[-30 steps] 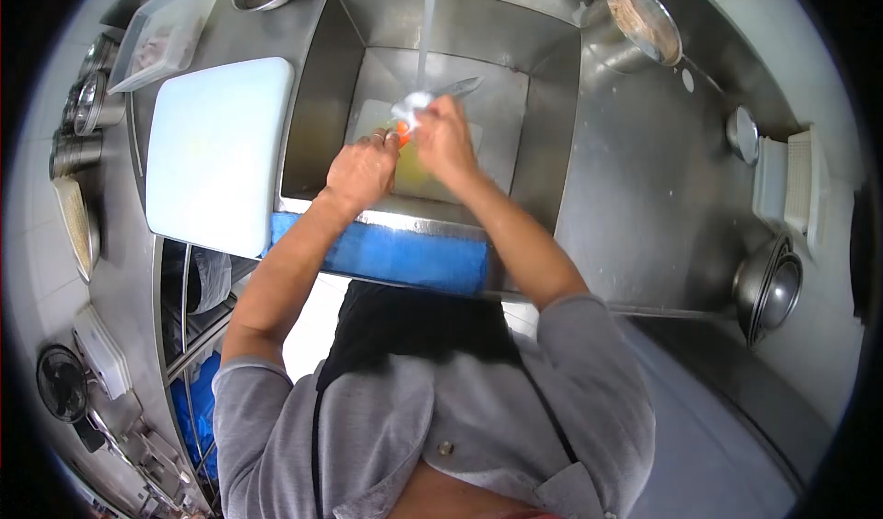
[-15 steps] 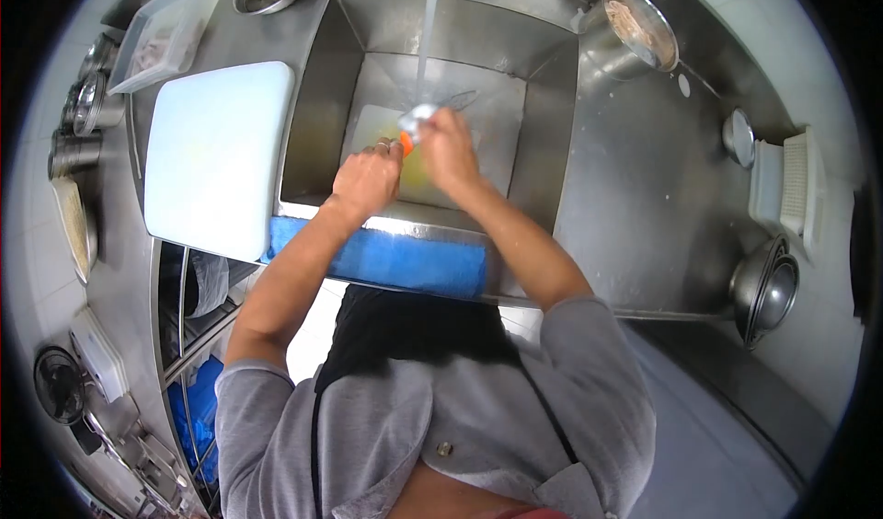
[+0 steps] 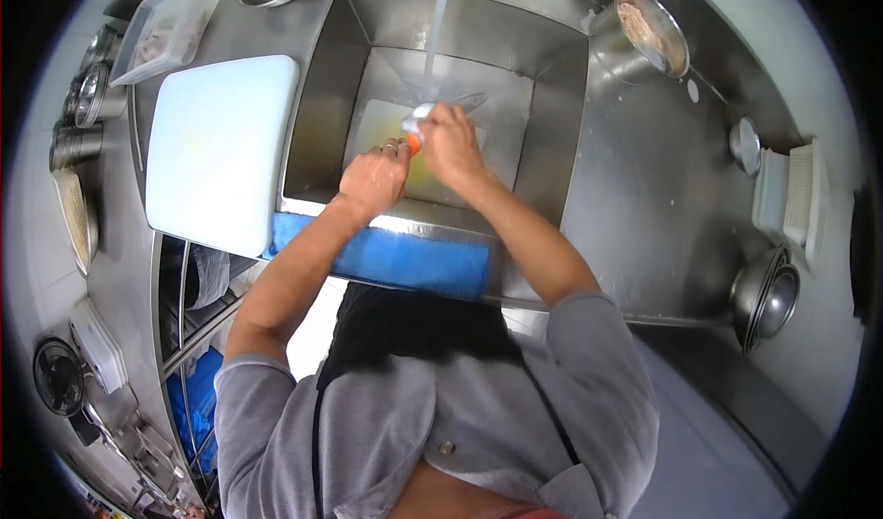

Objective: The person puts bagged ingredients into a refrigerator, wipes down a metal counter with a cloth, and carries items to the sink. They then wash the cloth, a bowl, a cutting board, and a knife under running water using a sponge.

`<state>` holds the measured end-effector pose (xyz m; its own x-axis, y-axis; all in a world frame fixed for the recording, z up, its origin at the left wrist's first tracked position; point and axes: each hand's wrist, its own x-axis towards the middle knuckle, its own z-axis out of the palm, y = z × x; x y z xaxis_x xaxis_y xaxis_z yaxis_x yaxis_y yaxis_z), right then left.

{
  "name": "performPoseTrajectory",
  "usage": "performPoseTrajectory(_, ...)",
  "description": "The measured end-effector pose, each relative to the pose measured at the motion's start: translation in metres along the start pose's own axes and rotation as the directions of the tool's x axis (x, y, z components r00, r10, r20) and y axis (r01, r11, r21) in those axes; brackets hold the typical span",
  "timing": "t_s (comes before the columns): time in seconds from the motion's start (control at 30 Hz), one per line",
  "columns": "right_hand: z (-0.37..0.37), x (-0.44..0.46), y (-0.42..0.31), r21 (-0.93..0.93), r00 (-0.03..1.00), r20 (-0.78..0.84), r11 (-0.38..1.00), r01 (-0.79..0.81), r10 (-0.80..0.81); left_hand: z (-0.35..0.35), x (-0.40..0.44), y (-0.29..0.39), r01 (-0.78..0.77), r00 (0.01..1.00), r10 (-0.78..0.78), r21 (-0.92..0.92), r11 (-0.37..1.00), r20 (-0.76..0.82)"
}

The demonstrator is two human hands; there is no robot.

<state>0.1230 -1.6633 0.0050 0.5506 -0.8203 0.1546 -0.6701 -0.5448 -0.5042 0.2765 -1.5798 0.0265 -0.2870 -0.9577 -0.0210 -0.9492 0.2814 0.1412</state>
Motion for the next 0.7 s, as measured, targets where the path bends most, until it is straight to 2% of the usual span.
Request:
performPoseTrajectory(0.03, -0.004, -0.004, -0.008, 0.007, 0.999, 0.03, 1.0, 0.028, -0.028, 0.0, 0.003, -0.001, 0.001, 1.0, -0.001, -0.002, 1.0, 0.003)
performPoseTrajectory(0.07, 0.004, -0.002, 0.002, 0.045, 1.0, -0.02, 0.999, -0.001, 0.002, 0.0, 0.005, -0.002, 0.002, 1.0, -0.002, -0.008, 1.0, 0.014)
performPoseTrajectory(0.17, 0.01, 0.002, 0.018, -0.082, 1.0, -0.014, 0.997, 0.009, -0.01, -0.001, 0.006, -0.002, 0.012, 0.999, -0.012, -0.009, 1.0, 0.03)
performPoseTrajectory(0.2, 0.007, -0.003, 0.01, -0.042, 0.993, -0.026, 0.993, 0.112, -0.113, -0.001, 0.006, -0.001, 0.017, 0.999, -0.017, -0.011, 1.0, 0.038)
performPoseTrajectory(0.3, 0.017, 0.002, 0.032, -0.097, 0.982, -0.009, 0.978, 0.186, -0.187, -0.005, 0.0, -0.004, 0.006, 0.994, -0.007, 0.012, 1.0, 0.107)
performPoseTrajectory(0.33, 0.025, 0.008, 0.056, -0.231, 0.994, -0.027, 0.968, 0.096, -0.105, -0.005, -0.011, 0.0, -0.008, 0.995, 0.006, 0.022, 1.0, 0.102)
performPoseTrajectory(0.4, 0.022, 0.021, 0.103, -0.208, 0.992, -0.046, 0.97, -0.127, 0.12, -0.011, -0.013, -0.005, -0.039, 0.998, 0.035, 0.076, 0.996, 0.051)
performPoseTrajectory(0.47, -0.011, 0.022, 0.11, -0.241, 0.973, -0.181, 0.952, -0.188, 0.146, -0.016, -0.015, -0.01, -0.009, 0.999, 0.006, 0.054, 0.998, 0.049)
performPoseTrajectory(0.57, -0.037, 0.019, 0.091, -0.146, 0.92, -0.319, 0.947, -0.286, 0.228, -0.014, -0.014, -0.015, -0.001, 1.0, 0.001, 0.021, 1.0, 0.017)
performPoseTrajectory(0.6, -0.025, 0.018, 0.086, -0.127, 0.935, -0.28, 0.957, -0.262, 0.219, -0.01, -0.014, -0.015, -0.01, 1.0, 0.01, 0.021, 1.0, -0.008)
performPoseTrajectory(0.67, 0.012, 0.007, 0.048, 0.158, 0.95, -0.247, 0.975, -0.157, 0.193, -0.01, -0.011, -0.013, -0.01, 1.0, 0.01, 0.006, 1.0, -0.025)
performPoseTrajectory(0.7, 0.007, -0.004, 0.014, 0.114, 0.97, -0.241, 0.993, 0.035, -0.007, -0.014, -0.007, -0.01, 0.0, 1.0, -0.001, -0.008, 1.0, -0.021)
